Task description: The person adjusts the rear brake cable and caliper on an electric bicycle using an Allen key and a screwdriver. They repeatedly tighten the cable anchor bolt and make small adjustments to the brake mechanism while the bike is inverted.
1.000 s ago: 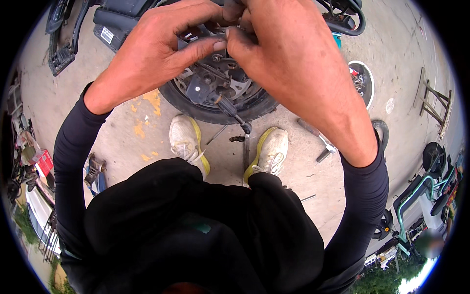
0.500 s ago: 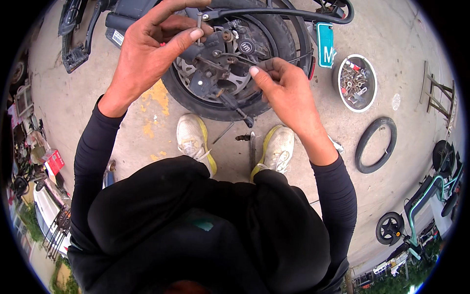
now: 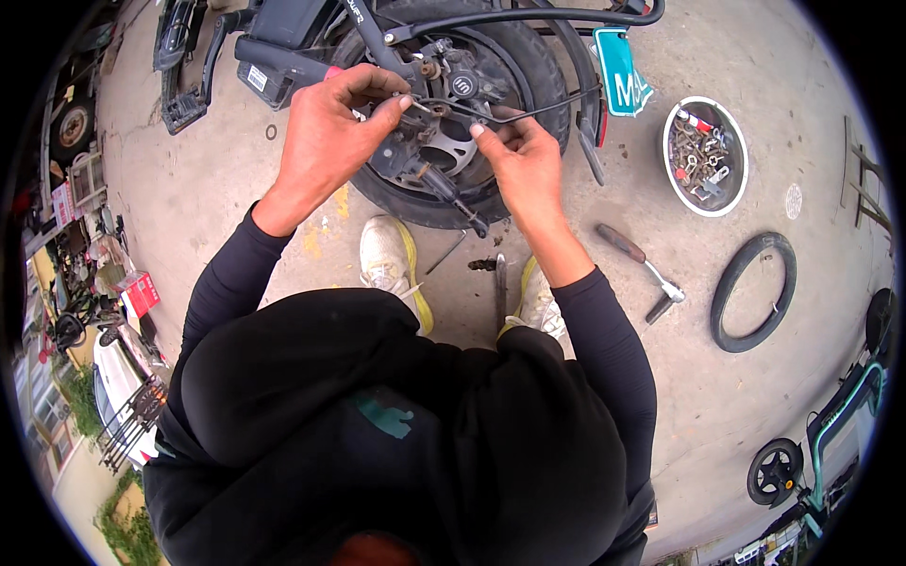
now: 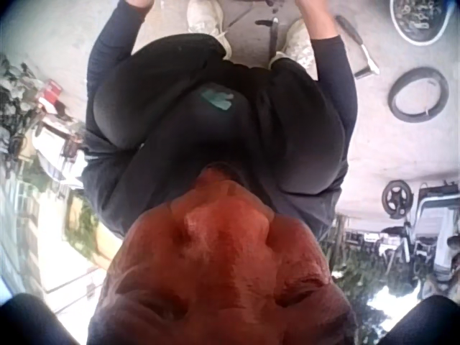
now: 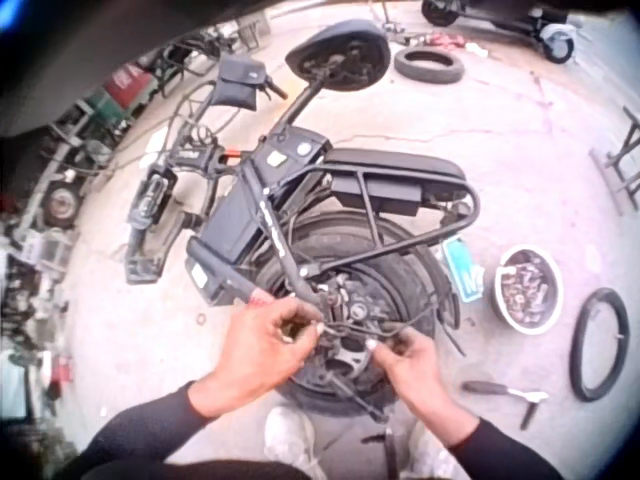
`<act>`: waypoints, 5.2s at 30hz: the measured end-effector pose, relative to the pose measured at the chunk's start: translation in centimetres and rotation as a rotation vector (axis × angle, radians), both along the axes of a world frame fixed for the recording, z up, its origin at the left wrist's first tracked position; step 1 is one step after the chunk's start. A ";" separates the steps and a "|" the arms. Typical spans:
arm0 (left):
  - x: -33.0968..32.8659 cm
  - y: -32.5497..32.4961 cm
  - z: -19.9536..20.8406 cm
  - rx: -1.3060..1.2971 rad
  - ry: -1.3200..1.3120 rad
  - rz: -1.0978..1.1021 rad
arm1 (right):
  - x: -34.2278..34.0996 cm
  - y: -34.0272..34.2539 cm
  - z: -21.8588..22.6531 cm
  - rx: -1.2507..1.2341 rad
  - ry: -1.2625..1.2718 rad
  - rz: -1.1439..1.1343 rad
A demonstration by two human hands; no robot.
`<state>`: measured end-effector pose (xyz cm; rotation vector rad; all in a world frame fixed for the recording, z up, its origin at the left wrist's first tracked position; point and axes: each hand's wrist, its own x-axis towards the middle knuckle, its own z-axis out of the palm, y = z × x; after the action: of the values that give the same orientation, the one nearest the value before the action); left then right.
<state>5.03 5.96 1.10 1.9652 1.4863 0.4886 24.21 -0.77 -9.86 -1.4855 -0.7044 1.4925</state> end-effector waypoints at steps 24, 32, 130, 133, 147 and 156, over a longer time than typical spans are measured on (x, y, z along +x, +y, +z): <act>4.2 5.1 1.5 0.081 0.857 -0.603 | -0.7 -0.2 -0.5 0.039 0.178 -0.151; 5.6 5.6 1.3 -0.039 0.896 -0.712 | -1.3 -0.9 0.2 0.025 0.330 -0.220; 6.1 6.6 1.1 -0.495 0.956 -0.355 | -0.1 -0.1 -3.6 0.169 0.377 -0.038; 6.7 6.8 1.4 -0.513 0.964 -0.360 | -0.3 -0.2 -4.2 0.187 0.382 -0.025; 4.5 4.8 1.2 -0.531 0.637 -0.135 | -2.7 -0.7 -3.9 0.432 -0.108 -0.163; 4.8 5.9 0.7 -0.389 0.801 -0.341 | -1.3 -1.2 -4.6 0.360 0.117 -0.075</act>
<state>9.79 11.84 1.81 2.1112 1.4643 -0.7676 22.88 -1.94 -14.45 -1.1307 -0.7906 1.3034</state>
